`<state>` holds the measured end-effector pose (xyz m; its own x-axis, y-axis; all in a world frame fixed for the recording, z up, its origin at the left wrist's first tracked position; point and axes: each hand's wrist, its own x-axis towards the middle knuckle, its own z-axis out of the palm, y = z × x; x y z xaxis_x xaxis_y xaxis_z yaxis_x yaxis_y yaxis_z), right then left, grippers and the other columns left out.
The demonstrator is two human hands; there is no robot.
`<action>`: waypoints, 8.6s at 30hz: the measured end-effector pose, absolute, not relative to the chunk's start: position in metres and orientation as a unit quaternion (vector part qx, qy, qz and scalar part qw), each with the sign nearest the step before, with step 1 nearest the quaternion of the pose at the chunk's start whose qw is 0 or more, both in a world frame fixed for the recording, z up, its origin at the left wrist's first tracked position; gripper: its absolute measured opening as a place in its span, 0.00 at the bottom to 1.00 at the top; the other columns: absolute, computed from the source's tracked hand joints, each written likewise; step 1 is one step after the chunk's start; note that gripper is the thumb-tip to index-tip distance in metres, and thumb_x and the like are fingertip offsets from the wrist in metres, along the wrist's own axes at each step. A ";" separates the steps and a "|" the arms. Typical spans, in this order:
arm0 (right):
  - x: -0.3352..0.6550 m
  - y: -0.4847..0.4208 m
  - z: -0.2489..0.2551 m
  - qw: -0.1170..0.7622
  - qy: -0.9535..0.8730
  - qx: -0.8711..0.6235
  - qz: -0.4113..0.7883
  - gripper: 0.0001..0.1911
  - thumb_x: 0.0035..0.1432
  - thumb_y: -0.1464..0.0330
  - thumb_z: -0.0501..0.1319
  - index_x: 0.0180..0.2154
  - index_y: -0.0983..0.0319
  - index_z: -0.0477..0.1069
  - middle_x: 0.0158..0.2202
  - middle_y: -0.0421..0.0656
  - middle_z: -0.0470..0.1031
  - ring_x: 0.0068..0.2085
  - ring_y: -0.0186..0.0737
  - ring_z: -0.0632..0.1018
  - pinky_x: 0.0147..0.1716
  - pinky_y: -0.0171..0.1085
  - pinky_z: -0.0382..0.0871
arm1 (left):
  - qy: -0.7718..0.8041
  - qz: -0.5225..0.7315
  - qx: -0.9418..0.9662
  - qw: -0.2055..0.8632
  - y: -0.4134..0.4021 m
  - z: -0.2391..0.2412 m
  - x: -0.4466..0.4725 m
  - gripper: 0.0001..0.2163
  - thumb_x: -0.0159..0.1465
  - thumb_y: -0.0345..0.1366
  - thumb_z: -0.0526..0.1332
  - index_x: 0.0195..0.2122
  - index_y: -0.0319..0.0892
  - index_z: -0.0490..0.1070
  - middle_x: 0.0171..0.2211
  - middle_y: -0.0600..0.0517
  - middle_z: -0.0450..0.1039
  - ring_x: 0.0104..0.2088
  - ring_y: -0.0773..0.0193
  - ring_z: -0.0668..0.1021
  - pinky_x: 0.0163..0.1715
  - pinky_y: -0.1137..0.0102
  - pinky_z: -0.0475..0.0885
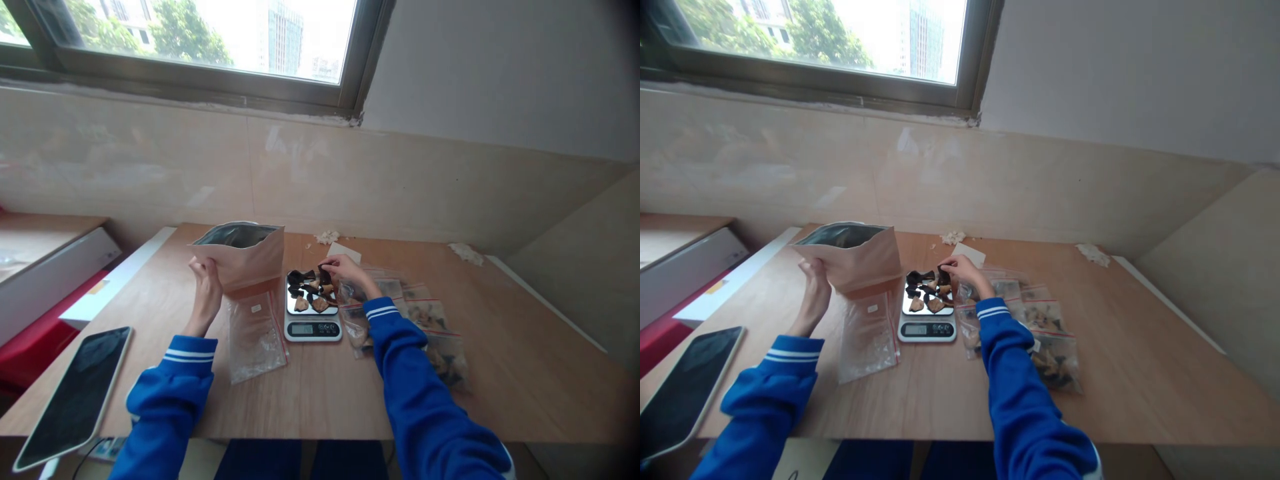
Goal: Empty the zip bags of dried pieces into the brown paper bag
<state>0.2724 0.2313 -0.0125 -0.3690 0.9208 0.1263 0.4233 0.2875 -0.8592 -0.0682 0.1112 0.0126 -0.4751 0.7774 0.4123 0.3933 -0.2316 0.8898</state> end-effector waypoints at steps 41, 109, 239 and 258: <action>0.335 0.063 -0.078 0.144 -0.710 -0.689 -0.018 0.25 0.67 0.59 0.47 0.62 0.56 0.61 0.67 0.47 0.55 0.68 0.52 0.54 0.63 0.52 0.55 | 0.692 0.280 0.647 0.153 0.045 -0.050 -0.009 0.11 0.65 0.43 0.50 0.31 0.42 0.65 0.31 0.47 0.70 0.35 0.55 0.74 0.37 0.61 0.67; 0.183 0.158 0.051 0.335 -0.812 -0.436 0.195 0.08 0.61 0.69 0.60 0.36 0.62 0.78 0.36 0.44 0.76 0.38 0.37 0.76 0.40 0.36 0.67 | 0.708 0.243 0.662 0.042 0.048 -0.059 0.005 0.13 0.68 0.38 0.49 0.30 0.42 0.68 0.35 0.45 0.71 0.37 0.54 0.73 0.39 0.61 0.64; 0.302 0.023 -0.068 0.509 -0.561 -0.623 0.195 0.18 0.61 0.53 0.55 0.35 0.59 0.74 0.38 0.50 0.78 0.39 0.49 0.76 0.35 0.44 0.71 | 0.751 0.189 0.632 0.034 0.055 -0.052 0.020 0.14 0.65 0.47 0.52 0.33 0.41 0.66 0.39 0.42 0.69 0.42 0.48 0.72 0.40 0.57 0.66; 0.169 -0.035 -0.002 0.406 -0.632 -0.491 0.441 0.16 0.65 0.55 0.52 0.44 0.58 0.70 0.31 0.41 0.76 0.28 0.38 0.75 0.27 0.35 0.66 | 0.519 0.511 0.615 0.302 -0.022 -0.009 0.045 0.08 0.67 0.42 0.53 0.36 0.44 0.63 0.28 0.54 0.72 0.29 0.66 0.77 0.29 0.72 0.72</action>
<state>0.1690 -0.0351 -0.0019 -0.1883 0.9788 0.0808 0.2628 0.1295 -0.9561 0.0452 -0.0223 -0.0086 -0.0606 0.9471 0.3153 0.3313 -0.2788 0.9014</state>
